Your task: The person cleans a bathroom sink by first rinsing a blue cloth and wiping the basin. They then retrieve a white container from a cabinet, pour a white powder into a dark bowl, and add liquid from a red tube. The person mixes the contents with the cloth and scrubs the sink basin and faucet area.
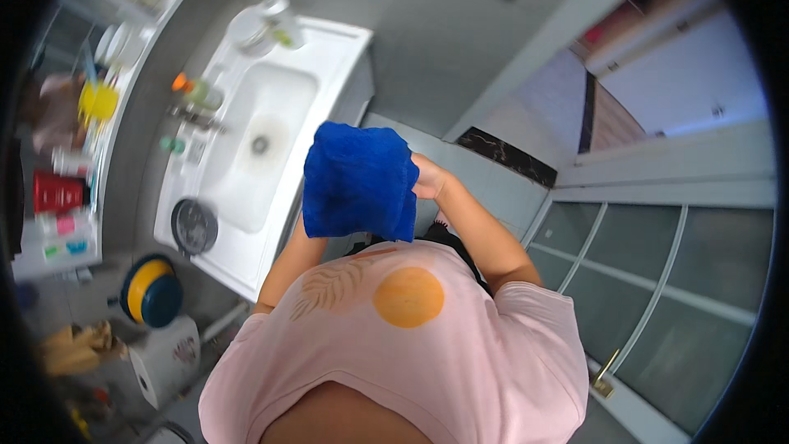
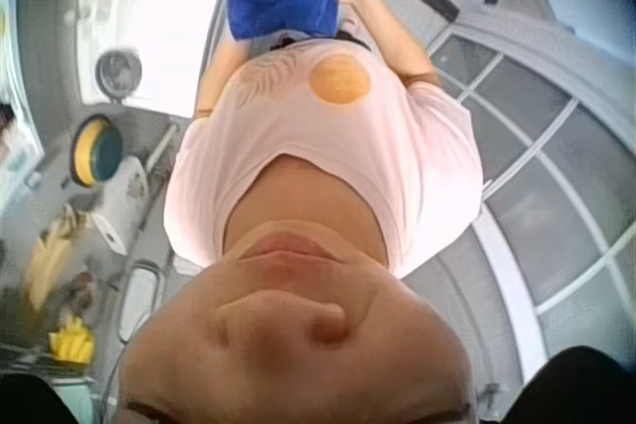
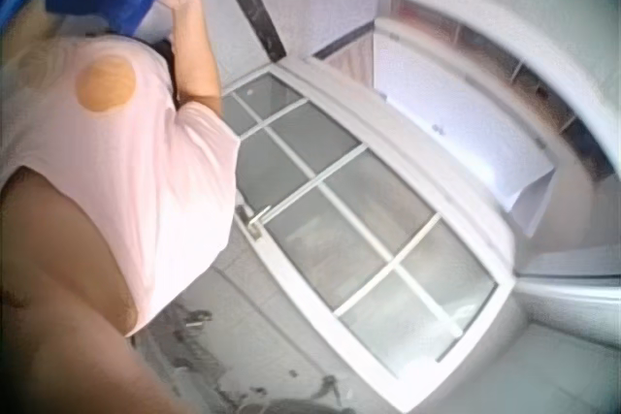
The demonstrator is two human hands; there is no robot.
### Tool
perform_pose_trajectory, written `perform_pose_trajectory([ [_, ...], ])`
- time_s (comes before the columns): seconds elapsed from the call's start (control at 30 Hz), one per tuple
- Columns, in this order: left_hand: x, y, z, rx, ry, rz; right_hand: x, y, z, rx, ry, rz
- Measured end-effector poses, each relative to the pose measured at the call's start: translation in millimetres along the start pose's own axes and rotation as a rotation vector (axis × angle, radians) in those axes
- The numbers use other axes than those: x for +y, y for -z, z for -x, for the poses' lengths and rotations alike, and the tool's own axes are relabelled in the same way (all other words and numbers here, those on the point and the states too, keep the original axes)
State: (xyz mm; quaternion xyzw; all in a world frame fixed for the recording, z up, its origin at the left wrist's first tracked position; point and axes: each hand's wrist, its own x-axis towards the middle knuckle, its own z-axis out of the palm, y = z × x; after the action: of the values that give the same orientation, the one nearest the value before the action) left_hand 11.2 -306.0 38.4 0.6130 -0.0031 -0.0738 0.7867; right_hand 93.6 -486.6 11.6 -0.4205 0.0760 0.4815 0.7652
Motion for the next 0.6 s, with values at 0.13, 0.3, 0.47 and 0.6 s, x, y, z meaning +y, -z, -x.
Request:
perform_pose_trajectory([
  [0.13,47.5,-95.4,-56.0,-0.516,0.137,-0.978,-42.5,58.5,73.2,-0.32,0.305,-0.471],
  [0.3,9.8,-212.1,-88.4,-0.7,-0.468,-1.06,-58.2,143.1,171.9,0.279,0.367,0.296],
  [0.47,-69.0,-278.2,-138.9,-0.675,0.332,-0.1,-84.1,212.6,255.6,0.416,0.552,0.26],
  [0.6,-110.9,-316.0,-190.9,-0.484,0.66,0.426,-108.5,254.0,299.6,0.455,0.589,0.203],
])
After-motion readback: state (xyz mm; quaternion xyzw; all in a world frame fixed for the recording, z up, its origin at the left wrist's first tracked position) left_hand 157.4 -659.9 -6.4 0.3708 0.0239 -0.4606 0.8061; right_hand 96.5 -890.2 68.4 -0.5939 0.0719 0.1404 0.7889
